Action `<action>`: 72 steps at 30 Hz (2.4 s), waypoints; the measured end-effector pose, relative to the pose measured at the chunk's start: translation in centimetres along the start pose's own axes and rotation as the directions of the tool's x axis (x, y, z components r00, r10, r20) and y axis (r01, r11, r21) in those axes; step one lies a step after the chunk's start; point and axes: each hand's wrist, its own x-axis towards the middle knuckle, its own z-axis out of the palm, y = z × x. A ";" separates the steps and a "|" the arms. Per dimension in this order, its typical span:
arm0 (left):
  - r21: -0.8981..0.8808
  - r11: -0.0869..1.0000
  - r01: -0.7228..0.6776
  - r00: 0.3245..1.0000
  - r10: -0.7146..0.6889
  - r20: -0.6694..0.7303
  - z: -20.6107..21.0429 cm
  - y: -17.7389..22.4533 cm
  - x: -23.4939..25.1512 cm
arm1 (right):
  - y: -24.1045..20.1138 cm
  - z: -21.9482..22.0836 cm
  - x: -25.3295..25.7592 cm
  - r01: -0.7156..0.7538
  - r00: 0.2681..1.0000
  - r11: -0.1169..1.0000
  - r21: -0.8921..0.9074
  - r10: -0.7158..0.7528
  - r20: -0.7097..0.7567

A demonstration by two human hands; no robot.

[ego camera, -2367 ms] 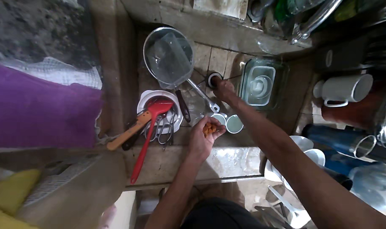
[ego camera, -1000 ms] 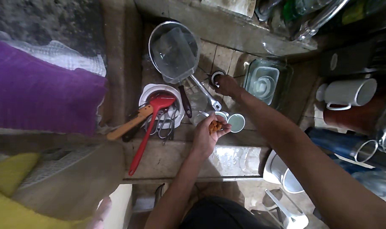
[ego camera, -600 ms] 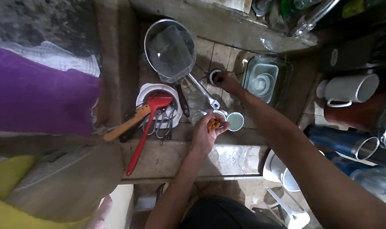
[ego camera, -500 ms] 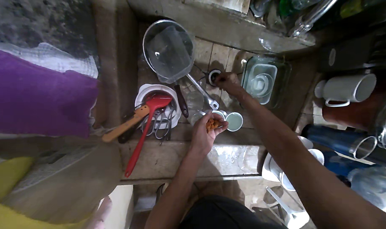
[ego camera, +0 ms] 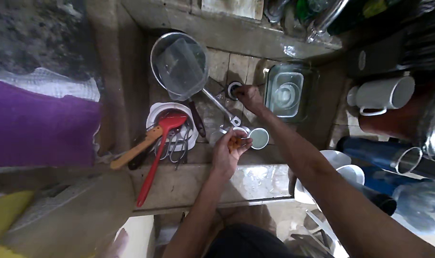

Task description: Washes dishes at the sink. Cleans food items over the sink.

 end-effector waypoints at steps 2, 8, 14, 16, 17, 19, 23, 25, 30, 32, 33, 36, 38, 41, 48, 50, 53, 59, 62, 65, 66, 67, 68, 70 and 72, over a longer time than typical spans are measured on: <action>-0.004 1.000 -0.004 1.000 0.004 -0.020 -0.2 0.0 -0.2 | 0.6 1.3 1.2 -0.039 0.998 0.998 -0.058 0.042 0.045; -0.035 0.999 -0.019 0.999 0.018 -0.028 -0.8 0.0 -0.6 | -2.4 1.8 2.0 -0.109 0.956 0.856 -0.506 0.229 0.181; -0.046 0.998 -0.045 0.999 0.046 0.024 -1.0 0.2 -0.8 | -3.3 2.1 2.1 -0.083 0.935 0.804 -0.588 0.266 0.232; -0.046 0.998 -0.044 0.998 0.046 0.034 -1.1 0.2 -0.9 | -3.8 2.0 1.9 -0.067 0.937 0.798 -0.599 0.256 0.236; -0.046 0.998 -0.044 0.998 0.045 0.032 -1.1 0.3 -0.9 | -4.7 1.6 1.6 -0.059 0.935 0.799 -0.598 0.255 0.248; -0.039 0.998 -0.040 0.999 0.040 0.023 -1.0 0.4 -1.1 | -10.3 -1.4 0.4 -0.087 0.836 0.794 -0.602 0.387 0.390; -0.025 0.999 -0.038 0.999 0.039 0.027 -1.3 0.5 -1.3 | -9.6 -1.8 0.8 -0.006 0.833 0.811 -0.585 0.328 0.445; -0.021 0.999 -0.043 0.999 0.044 0.030 -1.4 0.4 -1.3 | -2.4 1.1 2.2 0.119 0.943 0.847 -0.519 0.066 0.325; -0.014 0.999 -0.041 0.998 0.042 0.036 -1.5 0.4 -1.7 | 0.1 0.5 3.8 0.181 0.921 0.909 -0.376 -0.022 0.388; -0.014 0.999 -0.042 0.998 0.043 0.046 -1.6 0.4 -2.0 | 0.7 0.2 3.7 0.230 0.925 0.916 -0.330 -0.102 0.365; -0.015 0.999 -0.045 0.998 0.045 0.051 -1.6 0.4 -2.1 | 0.7 -0.1 3.6 0.250 0.927 0.916 -0.315 -0.132 0.352; -0.021 0.999 -0.046 0.998 0.047 0.051 -1.6 0.5 -2.3 | 0.6 -0.8 3.3 0.256 0.937 0.931 -0.262 -0.173 0.302; -0.005 0.999 -0.051 0.997 0.051 0.058 -1.7 0.7 -2.6 | 0.5 -1.2 3.0 0.225 0.950 0.954 -0.200 -0.169 0.264; 0.029 0.998 -0.048 0.996 0.045 0.073 -1.8 0.7 -3.1 | -0.8 -3.2 1.1 0.066 0.975 0.998 0.020 -0.069 0.211; -0.070 0.997 -0.033 0.999 0.033 0.007 -0.8 1.1 -3.1 | -9.9 -10.6 -11.9 0.069 0.995 0.771 0.634 -0.102 0.015; -0.093 0.994 -0.055 0.996 0.061 0.063 -0.5 1.0 -2.9 | -12.4 -11.2 -15.7 0.134 0.987 0.713 0.689 -0.160 -0.025; -0.158 0.987 -0.035 0.994 0.051 0.099 0.7 1.8 -3.4 | -15.9 -10.7 -20.0 0.155 0.974 0.699 0.698 -0.228 0.012; -0.173 0.983 -0.059 0.976 0.093 0.197 1.3 2.2 -5.6 | -19.3 -9.2 -23.3 0.246 0.967 0.820 0.517 -0.248 -0.066; -0.223 0.967 -0.122 0.973 0.162 0.167 1.5 2.2 -7.7 | -19.5 -8.6 -23.7 0.412 0.911 0.834 0.368 -0.391 -0.133; -0.244 0.950 -0.196 0.960 0.237 0.150 1.1 1.2 -10.0 | -20.0 -8.6 -25.5 0.576 0.817 0.814 0.074 -0.568 -0.102; -0.272 0.937 -0.217 0.958 0.259 0.127 0.9 0.6 -10.6 | -20.3 -9.0 -26.9 0.608 0.793 0.794 -0.012 -0.608 -0.049; -0.305 0.921 -0.243 0.953 0.284 0.100 0.6 -0.1 -11.2 | -20.6 -9.2 -27.9 0.629 0.776 0.774 -0.071 -0.630 0.007; -0.330 0.902 -0.278 0.945 0.318 0.073 0.2 -0.9 -11.9 | -20.8 -9.1 -28.8 0.644 0.765 0.759 -0.099 -0.642 0.055; -0.353 0.872 -0.341 0.928 0.372 0.023 -1.3 -2.8 -13.5 | -20.7 -8.2 -30.0 0.690 0.723 0.719 -0.085 -0.679 0.128; -0.396 0.827 -0.398 0.907 0.419 -0.037 -2.9 -4.6 -15.2 | -20.6 -6.7 -30.7 0.767 0.638 0.641 -0.036 -0.757 0.141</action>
